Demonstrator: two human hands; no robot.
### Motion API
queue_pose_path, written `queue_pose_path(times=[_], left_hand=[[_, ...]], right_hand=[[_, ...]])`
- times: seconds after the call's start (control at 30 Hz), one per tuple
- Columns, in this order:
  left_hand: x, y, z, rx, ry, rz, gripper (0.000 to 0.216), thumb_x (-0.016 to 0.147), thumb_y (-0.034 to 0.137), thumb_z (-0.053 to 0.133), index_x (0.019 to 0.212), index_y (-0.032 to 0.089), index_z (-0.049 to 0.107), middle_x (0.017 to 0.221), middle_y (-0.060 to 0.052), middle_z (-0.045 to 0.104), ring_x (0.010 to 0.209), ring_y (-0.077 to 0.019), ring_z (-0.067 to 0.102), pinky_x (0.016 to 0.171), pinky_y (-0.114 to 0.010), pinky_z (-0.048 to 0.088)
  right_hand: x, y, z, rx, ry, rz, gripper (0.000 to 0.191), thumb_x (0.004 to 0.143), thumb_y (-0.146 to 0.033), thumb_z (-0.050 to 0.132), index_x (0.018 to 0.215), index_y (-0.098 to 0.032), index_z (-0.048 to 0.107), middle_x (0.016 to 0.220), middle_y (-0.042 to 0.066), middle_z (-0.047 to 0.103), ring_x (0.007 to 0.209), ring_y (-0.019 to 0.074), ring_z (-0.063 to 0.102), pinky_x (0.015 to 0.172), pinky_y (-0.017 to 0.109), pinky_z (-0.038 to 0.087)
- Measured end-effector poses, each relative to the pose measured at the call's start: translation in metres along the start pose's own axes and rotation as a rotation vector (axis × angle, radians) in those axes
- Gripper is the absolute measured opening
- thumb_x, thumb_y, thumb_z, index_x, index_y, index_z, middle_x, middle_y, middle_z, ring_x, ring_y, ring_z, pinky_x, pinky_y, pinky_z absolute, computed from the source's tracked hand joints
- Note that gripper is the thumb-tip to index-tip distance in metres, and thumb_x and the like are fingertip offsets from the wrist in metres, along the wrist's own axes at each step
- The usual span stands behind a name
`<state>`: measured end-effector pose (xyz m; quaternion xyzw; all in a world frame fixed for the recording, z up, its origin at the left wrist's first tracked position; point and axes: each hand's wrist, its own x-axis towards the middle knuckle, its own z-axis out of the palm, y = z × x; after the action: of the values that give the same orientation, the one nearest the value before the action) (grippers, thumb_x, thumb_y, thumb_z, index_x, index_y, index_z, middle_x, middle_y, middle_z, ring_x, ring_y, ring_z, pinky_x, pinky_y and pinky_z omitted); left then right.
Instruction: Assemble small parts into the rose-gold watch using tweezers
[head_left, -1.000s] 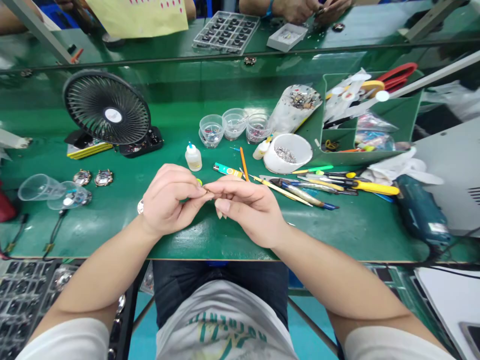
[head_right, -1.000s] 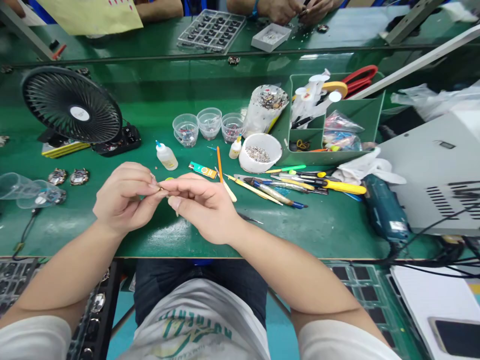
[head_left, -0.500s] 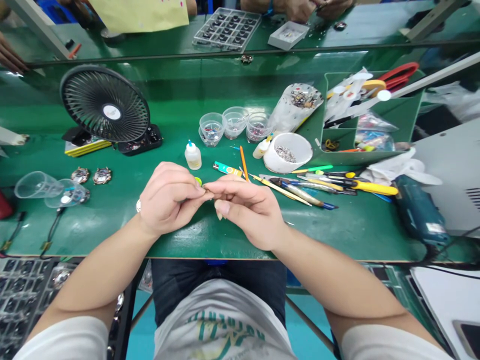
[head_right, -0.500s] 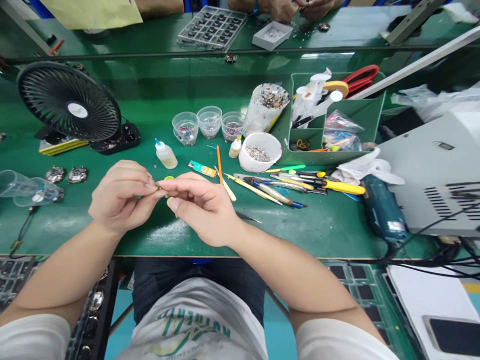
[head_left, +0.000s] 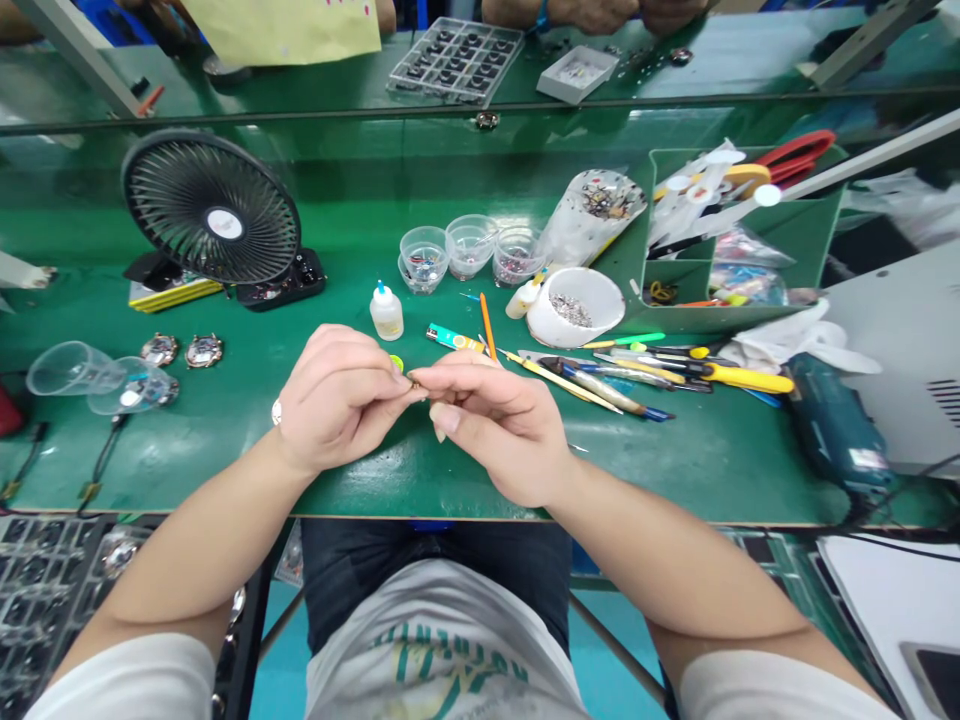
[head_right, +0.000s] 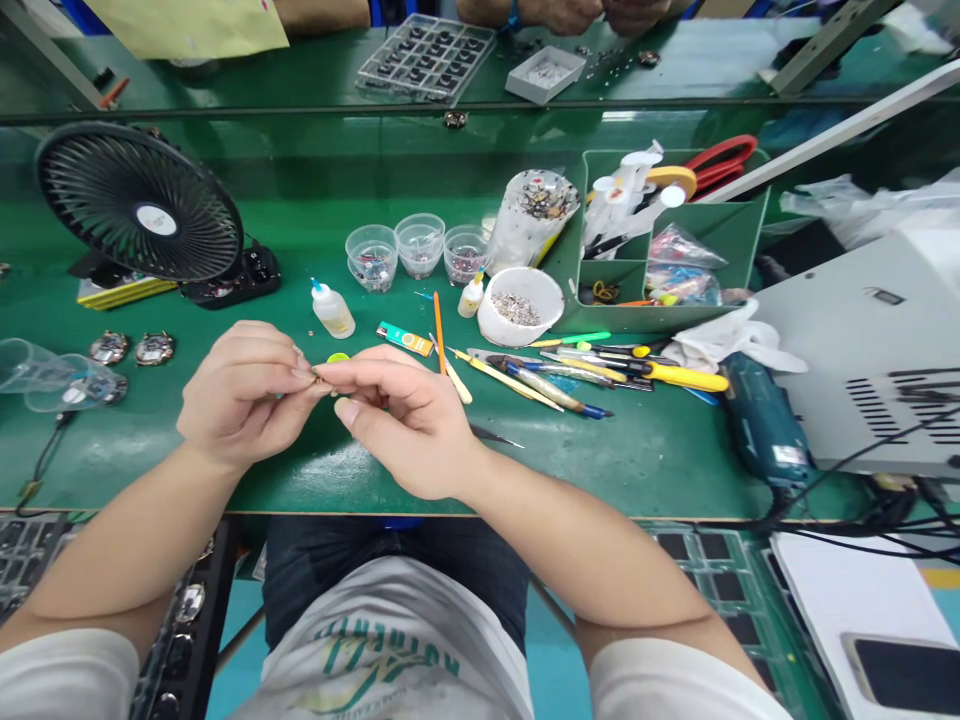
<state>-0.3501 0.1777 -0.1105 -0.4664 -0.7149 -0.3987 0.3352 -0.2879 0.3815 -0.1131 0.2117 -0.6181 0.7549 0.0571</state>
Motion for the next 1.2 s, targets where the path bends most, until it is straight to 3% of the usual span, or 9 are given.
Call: queue_pose_path(times=[0.33,1.2], left_hand=[[-0.0014,-0.0011,-0.0007,0.018,-0.002,0.06,0.026,0.092,0.014,0.082,0.111,0.024,0.068,0.096,-0.001,0.073,0.084,-0.0168,0.073,0.077,-0.035,0.06],[0.0025,0.0028,0.0037,0.012,0.022,-0.018,0.019,0.093,0.017,0.076,0.102,0.024,0.062,0.089,0.001,0.071,0.078,-0.0161,0.072,0.073,-0.035,0.061]], right_hand=[[-0.0005,-0.0005,0.0008,-0.127,0.01,-0.108,0.031,0.098,-0.012,0.07,0.125,-0.025,0.079,0.103,0.005,0.071,0.085,0.0147,0.063,0.071,0.028,0.058],[-0.0032,-0.0001,0.0014,0.088,0.01,0.04,0.022,0.1,-0.027,0.077,0.122,-0.025,0.082,0.105,0.006,0.07,0.083,0.0139,0.063,0.067,0.027,0.056]])
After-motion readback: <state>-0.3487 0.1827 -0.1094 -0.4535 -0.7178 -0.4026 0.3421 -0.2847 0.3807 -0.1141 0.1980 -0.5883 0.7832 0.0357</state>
